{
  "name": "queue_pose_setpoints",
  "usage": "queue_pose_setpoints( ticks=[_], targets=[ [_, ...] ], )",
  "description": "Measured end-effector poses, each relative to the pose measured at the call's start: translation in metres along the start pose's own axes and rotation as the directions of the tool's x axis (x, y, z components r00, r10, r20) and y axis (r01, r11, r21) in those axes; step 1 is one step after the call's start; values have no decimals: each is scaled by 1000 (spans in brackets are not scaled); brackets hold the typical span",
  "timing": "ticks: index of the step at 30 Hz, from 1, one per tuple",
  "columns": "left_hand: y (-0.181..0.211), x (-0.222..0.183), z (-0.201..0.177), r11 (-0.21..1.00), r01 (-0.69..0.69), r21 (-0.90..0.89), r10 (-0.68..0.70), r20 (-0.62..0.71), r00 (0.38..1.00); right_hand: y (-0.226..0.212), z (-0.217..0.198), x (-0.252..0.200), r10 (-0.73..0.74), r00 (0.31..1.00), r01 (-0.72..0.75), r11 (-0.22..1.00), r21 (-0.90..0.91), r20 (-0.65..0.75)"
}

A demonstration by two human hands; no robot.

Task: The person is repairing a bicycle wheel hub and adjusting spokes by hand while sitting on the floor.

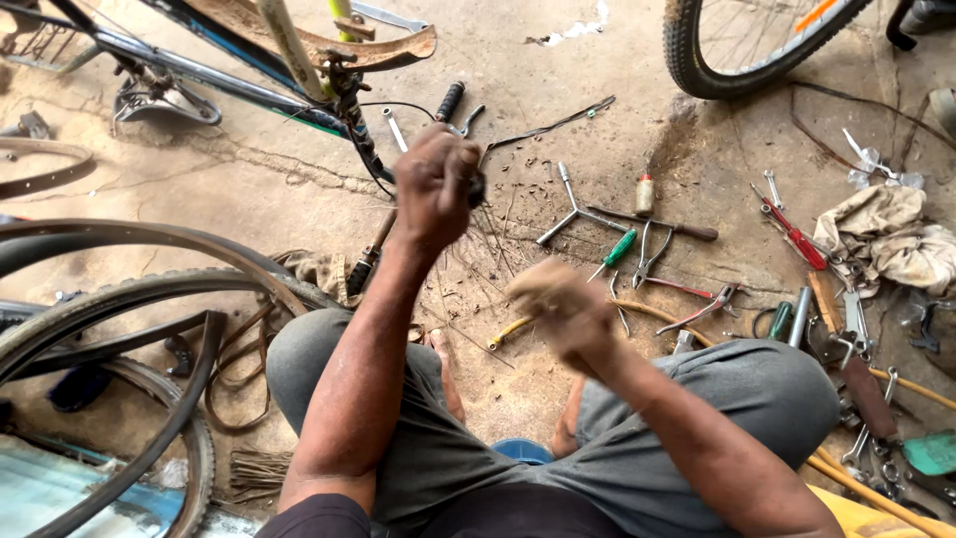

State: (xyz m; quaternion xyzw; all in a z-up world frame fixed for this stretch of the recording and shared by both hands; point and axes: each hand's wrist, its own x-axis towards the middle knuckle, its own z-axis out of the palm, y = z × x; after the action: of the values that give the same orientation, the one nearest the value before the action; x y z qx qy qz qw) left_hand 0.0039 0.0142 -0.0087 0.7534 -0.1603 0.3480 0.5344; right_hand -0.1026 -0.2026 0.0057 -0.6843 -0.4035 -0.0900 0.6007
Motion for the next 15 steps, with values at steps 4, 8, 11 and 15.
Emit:
queue_pose_setpoints(
  ticks=[4, 8, 11, 15],
  targets=[
    [11, -19, 23, 998, 37, 46, -47, 236, 971, -5, -43, 27, 112, 942, -94, 993, 69, -317],
    [34, -24, 36, 999, -5, -32, 13, 262, 965, -8, -53, 45, 34, 962, -109, 958, -265, -273],
    [43, -14, 40, 989, 17, -149, 9, 177, 984, -8, -40, 55, -10, 996, -46, 814, -579, -93],
    [43, -3, 54, 935, 69, -348, -65, 24, 998, -1, -33, 57, 20, 998, -57, 688, -724, -59]
  ],
)
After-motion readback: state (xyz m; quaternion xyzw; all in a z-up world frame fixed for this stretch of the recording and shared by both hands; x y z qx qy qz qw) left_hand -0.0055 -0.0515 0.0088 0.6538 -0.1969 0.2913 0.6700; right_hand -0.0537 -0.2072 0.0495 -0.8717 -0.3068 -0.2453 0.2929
